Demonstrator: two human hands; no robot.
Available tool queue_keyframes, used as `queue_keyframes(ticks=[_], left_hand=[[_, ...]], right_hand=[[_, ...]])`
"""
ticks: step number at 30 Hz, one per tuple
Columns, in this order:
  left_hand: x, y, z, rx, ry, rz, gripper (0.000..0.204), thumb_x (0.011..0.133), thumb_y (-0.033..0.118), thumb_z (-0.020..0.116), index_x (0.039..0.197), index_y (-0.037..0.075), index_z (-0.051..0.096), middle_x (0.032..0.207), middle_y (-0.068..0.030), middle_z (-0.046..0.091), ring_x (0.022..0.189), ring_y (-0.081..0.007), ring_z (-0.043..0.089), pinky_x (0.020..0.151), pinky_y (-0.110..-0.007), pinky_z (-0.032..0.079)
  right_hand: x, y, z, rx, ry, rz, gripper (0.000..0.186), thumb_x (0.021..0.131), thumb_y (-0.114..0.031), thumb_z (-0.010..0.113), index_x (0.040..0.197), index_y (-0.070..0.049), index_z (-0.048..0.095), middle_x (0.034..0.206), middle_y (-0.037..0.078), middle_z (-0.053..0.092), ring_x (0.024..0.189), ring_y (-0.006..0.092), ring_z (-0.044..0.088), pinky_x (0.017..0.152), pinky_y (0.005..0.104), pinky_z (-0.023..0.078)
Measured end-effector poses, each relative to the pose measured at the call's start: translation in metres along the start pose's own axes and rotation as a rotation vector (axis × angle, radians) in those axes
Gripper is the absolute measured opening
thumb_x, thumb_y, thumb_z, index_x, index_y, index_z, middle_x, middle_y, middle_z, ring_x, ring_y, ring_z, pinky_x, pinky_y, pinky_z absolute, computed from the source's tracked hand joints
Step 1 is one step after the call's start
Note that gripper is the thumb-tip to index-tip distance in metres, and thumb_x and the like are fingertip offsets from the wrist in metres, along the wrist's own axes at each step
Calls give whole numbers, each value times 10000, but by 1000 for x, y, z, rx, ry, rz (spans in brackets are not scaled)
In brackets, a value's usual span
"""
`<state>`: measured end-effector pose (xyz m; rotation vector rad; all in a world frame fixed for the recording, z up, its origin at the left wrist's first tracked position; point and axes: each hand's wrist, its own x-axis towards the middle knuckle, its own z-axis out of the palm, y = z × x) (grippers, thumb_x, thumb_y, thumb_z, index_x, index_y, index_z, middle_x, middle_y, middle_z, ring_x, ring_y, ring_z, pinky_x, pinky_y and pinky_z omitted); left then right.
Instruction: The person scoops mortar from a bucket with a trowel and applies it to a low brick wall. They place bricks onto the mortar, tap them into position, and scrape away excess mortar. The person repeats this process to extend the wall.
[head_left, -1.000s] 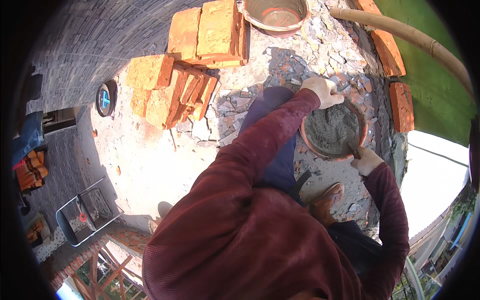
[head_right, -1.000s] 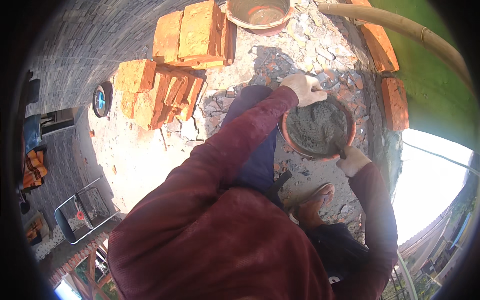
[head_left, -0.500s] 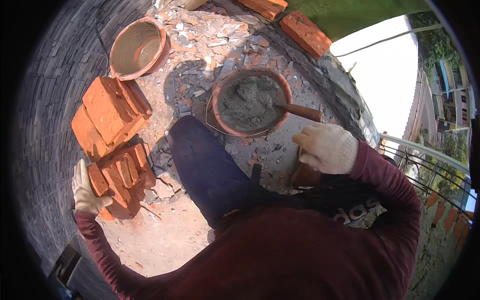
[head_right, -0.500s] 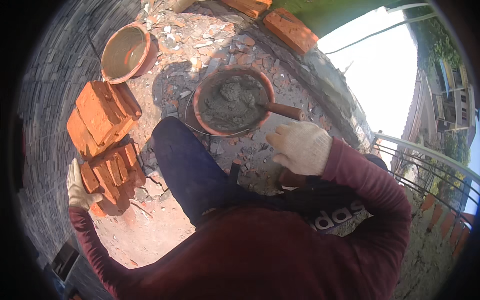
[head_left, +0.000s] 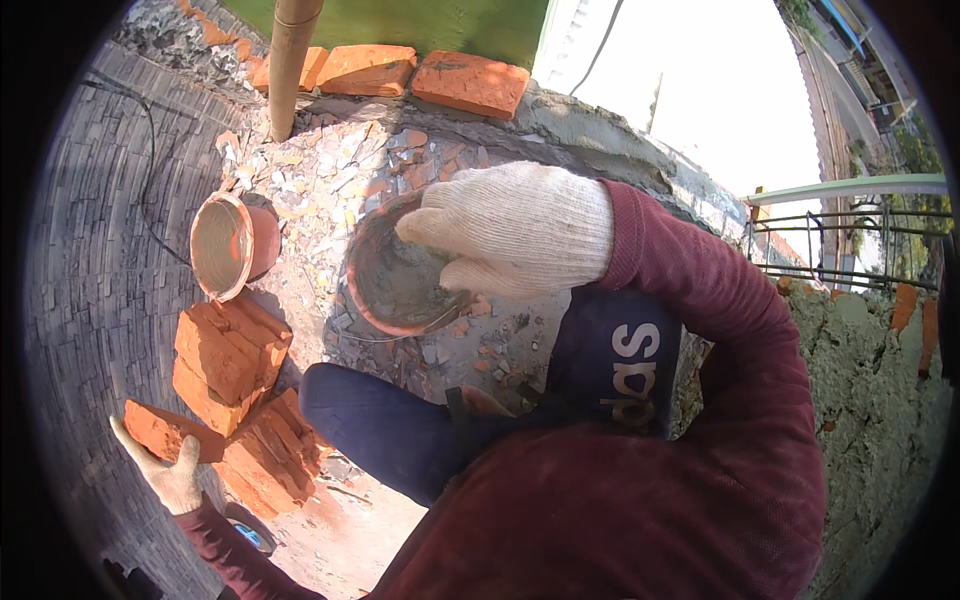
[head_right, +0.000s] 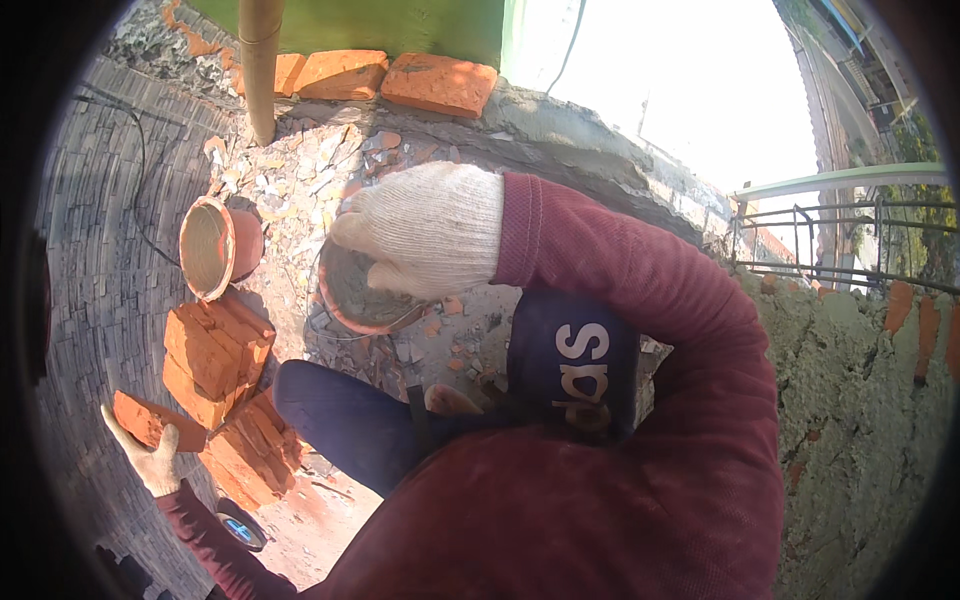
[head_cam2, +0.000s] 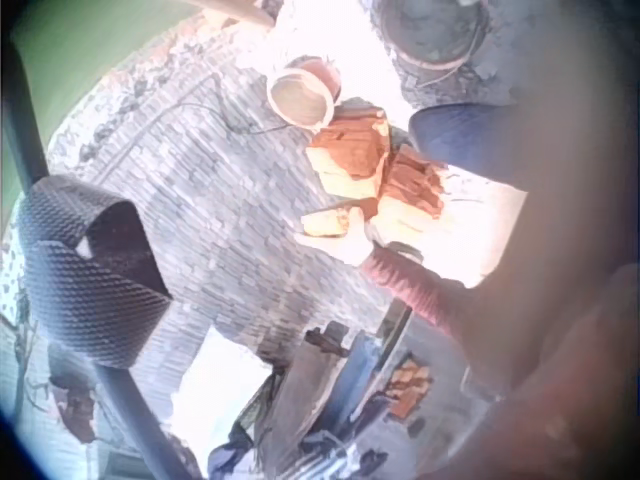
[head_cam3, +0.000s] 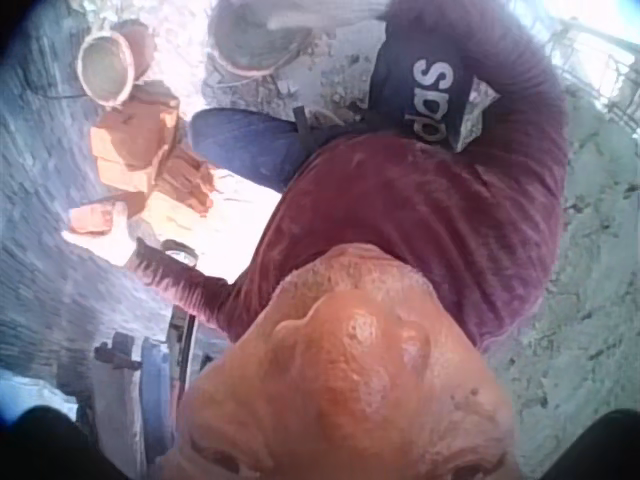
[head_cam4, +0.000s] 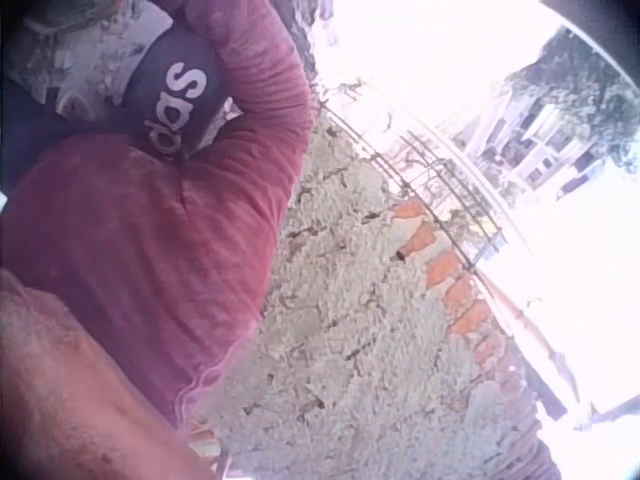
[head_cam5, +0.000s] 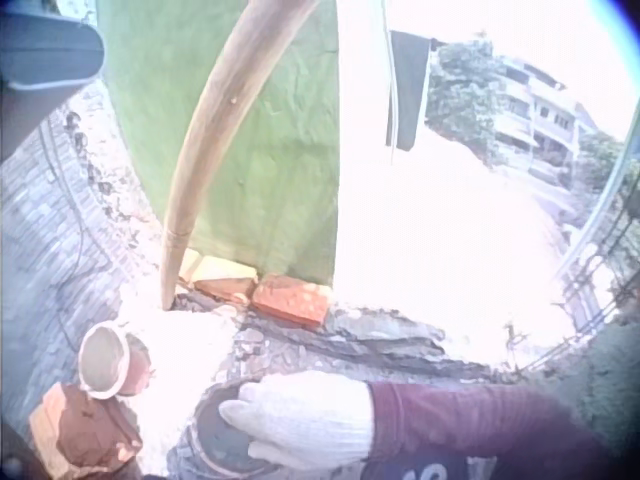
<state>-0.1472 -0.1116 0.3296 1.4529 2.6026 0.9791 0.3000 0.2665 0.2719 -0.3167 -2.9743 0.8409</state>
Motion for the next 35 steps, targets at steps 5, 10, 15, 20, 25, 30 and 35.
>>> queue_keyframes(ticks=[5, 10, 15, 20, 25, 30, 35], left_hand=[[87, 148, 122, -389, -101, 295, 1326, 717, 471, 946, 1691, 64, 143, 1613, -177, 395, 1427, -300, 504, 1173, -446, 461], [102, 279, 329, -1200, -382, 114, 1082, 787, 224, 845, 1651, -7, 236, 1462, -169, 574, 1337, -316, 605, 1124, -438, 507], [115, 350, 490, -1277, -528, 151, 1055, 875, 326, 822, 1672, 27, 199, 1439, -207, 562, 1308, -272, 599, 1083, -362, 503], [154, 361, 493, -889, -569, 235, 1051, 863, 477, 833, 1658, 45, 299, 1586, -262, 462, 1452, -312, 515, 1174, -427, 457], [143, 299, 509, 196, -639, 498, 1147, 776, 502, 876, 1686, 150, 272, 1679, -176, 381, 1571, -394, 318, 1278, -521, 279], [122, 301, 556, 363, -617, 636, 1223, 739, 497, 892, 1703, 196, 203, 1723, -163, 293, 1604, -407, 222, 1304, -586, 160], [125, 305, 581, 392, -592, 628, 1238, 745, 522, 887, 1710, 240, 164, 1739, -161, 248, 1608, -419, 203, 1302, -623, 110]], right_hand=[[37, 61, -8, 225, 369, -327, 931, 877, -424, 821, 1611, -71, 369, 1430, 239, 611, 1150, 404, 697, 988, 467, 575], [2, 129, -15, 426, 377, -313, 1321, 706, -569, 948, 1682, -60, 218, 1579, 270, 462, 1461, 368, 489, 1183, 432, 435], [-79, 193, -40, 469, 527, 48, 1064, 788, -517, 854, 1644, -113, 368, 1586, 211, 499, 1440, 374, 509, 1197, 442, 415], [-135, 255, -38, 427, 443, 316, 1038, 718, -353, 883, 1623, -114, 432, 1571, 208, 496, 1375, 361, 551, 1174, 447, 442], [-129, 287, 10, -138, 328, 556, 1049, 653, -361, 838, 1604, -129, 462, 1461, 223, 559, 1338, 409, 566, 1140, 513, 466], [-106, 309, 39, -126, 294, 522, 1052, 671, -329, 864, 1578, -44, 411, 1393, 247, 566, 1295, 419, 575, 1096, 500, 494], [-94, 307, 48, -167, 239, 576, 1056, 685, -338, 871, 1584, -53, 397, 1421, 218, 554, 1308, 410, 566, 1090, 494, 500]])
